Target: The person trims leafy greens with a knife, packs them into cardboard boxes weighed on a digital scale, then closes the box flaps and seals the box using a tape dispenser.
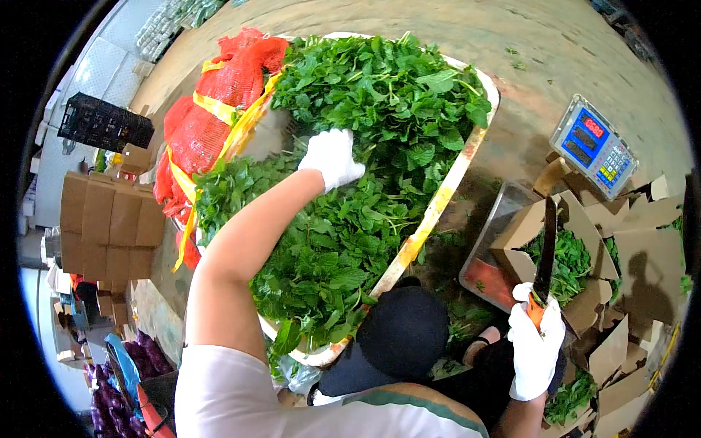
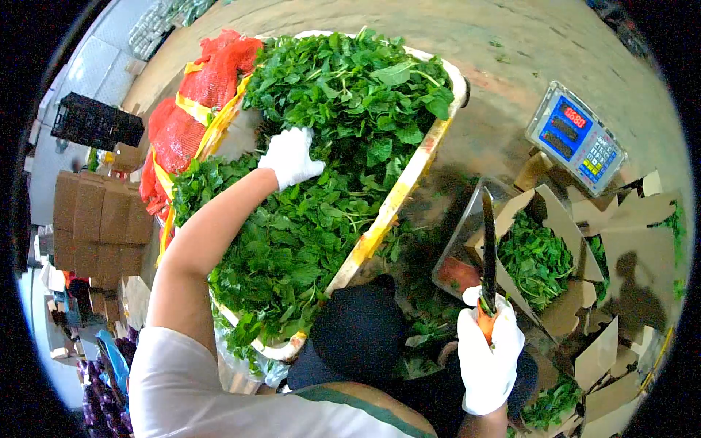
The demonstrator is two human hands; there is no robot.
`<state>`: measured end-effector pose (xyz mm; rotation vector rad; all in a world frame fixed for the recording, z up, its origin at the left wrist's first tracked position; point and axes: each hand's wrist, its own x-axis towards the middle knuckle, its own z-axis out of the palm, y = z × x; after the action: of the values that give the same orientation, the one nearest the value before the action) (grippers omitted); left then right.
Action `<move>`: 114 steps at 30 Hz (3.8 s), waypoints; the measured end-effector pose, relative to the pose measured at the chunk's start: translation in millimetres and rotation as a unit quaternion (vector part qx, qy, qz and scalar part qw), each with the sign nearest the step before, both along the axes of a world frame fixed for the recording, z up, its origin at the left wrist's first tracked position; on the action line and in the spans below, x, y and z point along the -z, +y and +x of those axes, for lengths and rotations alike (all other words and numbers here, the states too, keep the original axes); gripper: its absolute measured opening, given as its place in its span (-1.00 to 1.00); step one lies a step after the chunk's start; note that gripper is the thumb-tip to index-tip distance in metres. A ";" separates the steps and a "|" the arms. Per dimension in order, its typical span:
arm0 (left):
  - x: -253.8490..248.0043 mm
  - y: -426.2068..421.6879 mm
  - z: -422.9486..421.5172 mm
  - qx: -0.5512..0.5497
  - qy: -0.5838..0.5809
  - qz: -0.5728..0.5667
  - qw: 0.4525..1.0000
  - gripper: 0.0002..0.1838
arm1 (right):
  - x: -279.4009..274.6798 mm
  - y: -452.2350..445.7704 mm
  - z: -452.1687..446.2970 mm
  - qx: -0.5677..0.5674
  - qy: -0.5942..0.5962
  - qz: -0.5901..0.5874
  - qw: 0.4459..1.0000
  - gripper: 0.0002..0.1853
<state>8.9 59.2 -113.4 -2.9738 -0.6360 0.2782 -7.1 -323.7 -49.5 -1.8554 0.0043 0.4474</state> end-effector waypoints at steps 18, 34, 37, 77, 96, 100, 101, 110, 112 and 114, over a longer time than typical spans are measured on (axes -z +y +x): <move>68.9 -61.4 -27.0 0.268 0.198 -0.058 0.941 -0.75 | -3.7 -3.8 3.3 -0.017 -0.009 -0.039 0.999 -0.76; 44.4 -68.1 -46.3 0.406 0.088 0.079 0.906 -0.51 | 3.9 -11.4 -3.0 -0.056 -0.058 -0.092 0.992 -0.69; 65.0 -66.5 -24.4 0.439 0.128 0.092 0.885 -0.40 | -1.0 -9.9 -0.7 -0.014 -0.012 -0.065 0.998 -0.72; 106.6 -43.3 -16.9 0.130 0.348 -0.060 0.926 -0.56 | -7.7 -0.5 6.9 -0.035 -0.004 -0.010 0.999 -0.75; -58.8 45.5 -75.3 0.079 0.134 -0.103 0.982 -0.47 | 10.4 -21.3 -2.8 -0.027 -0.127 0.039 0.991 -0.80; -46.6 70.7 -88.1 0.066 0.185 -0.058 0.979 -0.47 | 21.0 -16.4 -2.3 -0.048 -0.124 0.045 0.990 -0.88; -46.0 71.1 -89.3 0.049 0.134 -0.095 0.985 -0.47 | 26.0 -13.8 -2.2 -0.039 -0.107 0.053 0.992 -0.89; -75.6 25.3 -87.5 0.012 -0.289 -0.609 0.739 -0.47 | -2.3 71.2 10.2 -0.076 0.077 0.218 0.970 -0.84; -84.5 16.1 -94.8 0.024 -0.309 -0.653 0.691 -0.47 | -25.9 99.5 15.6 -0.105 0.048 0.191 0.975 -0.79; -93.5 8.6 -110.2 0.031 -0.318 -0.681 0.659 -0.47 | -50.0 127.5 13.3 -0.123 0.069 0.273 0.952 -0.78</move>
<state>-101.3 67.8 -19.9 -4.6130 -0.3835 -0.7100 6.2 -196.2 0.5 -1.2799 -0.2370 0.6768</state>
